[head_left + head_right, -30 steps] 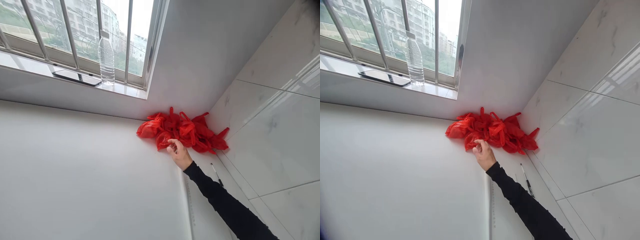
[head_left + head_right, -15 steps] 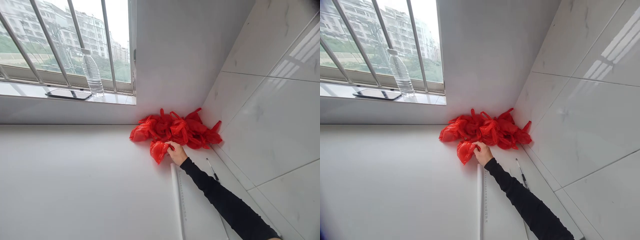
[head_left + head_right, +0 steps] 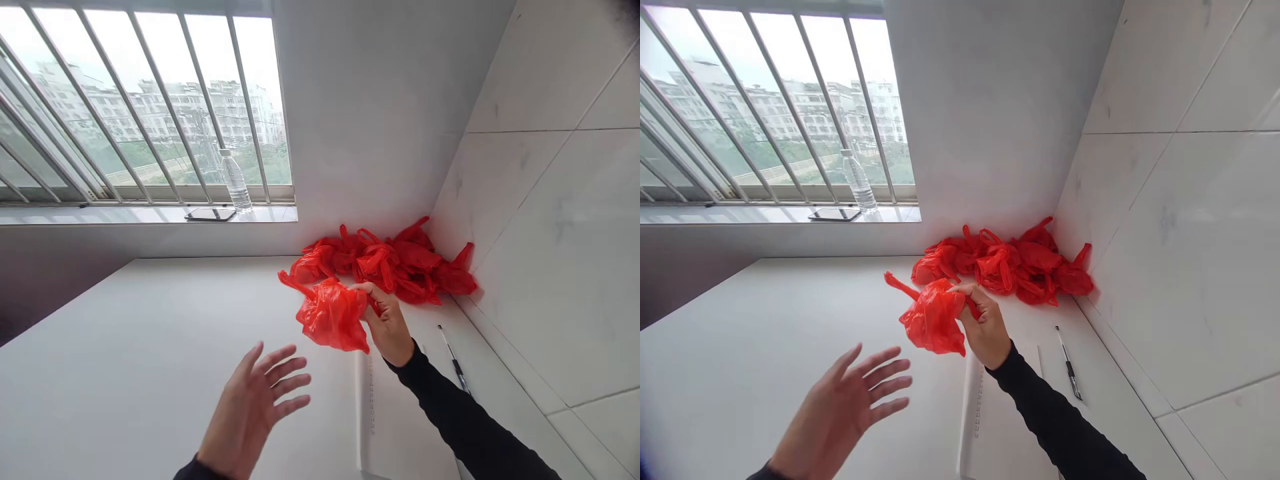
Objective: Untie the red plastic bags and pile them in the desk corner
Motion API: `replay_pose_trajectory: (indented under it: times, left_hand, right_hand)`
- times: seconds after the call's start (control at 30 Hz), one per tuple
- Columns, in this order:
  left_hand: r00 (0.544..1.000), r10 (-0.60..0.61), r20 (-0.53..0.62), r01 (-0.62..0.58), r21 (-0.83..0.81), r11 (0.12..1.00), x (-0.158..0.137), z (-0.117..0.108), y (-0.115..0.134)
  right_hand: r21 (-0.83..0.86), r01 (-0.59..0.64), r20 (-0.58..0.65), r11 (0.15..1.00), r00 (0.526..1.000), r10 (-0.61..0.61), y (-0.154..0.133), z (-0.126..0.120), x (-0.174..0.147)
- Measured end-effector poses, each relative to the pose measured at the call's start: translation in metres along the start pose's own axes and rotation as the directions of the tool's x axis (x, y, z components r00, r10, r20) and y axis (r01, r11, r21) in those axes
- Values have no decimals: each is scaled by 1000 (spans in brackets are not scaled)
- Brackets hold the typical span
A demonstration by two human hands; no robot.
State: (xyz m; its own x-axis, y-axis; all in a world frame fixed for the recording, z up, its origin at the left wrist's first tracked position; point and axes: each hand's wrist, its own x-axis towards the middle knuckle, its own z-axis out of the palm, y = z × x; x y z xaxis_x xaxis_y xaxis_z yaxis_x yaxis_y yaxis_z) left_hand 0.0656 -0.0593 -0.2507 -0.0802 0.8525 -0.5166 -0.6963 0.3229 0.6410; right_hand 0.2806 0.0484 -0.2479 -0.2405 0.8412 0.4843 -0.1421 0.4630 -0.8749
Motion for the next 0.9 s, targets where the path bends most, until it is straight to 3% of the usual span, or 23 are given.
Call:
replay_pose_trajectory:
  times: [0.13,0.2,0.27,0.33,0.5,0.73,0.9]
  left_hand:
    - [963,166,213,-153,-78,985,45,47,-18]
    - [942,253,219,-241,-81,967,71,56,-28]
    - [934,285,215,-279,-58,959,91,57,-40]
    - [923,328,202,-326,-47,944,105,53,-51]
    - [914,366,174,-369,-21,929,124,42,-71]
    - [915,328,233,-341,19,940,124,33,-73]
    - [890,350,291,-372,21,928,125,31,-76]
  right_hand:
    - [-11,-22,272,1000,962,24,-13,-6,-6]
    - [-14,-73,232,997,970,74,-4,-13,0]
    - [-86,-121,87,989,988,128,14,-22,9]
    - [-189,-202,18,961,978,209,35,-30,18]
    - [-286,-337,192,897,897,398,79,-41,23]
    - [-208,-373,279,904,863,421,93,-36,19]
    - [-84,-433,341,897,834,434,98,-36,18]
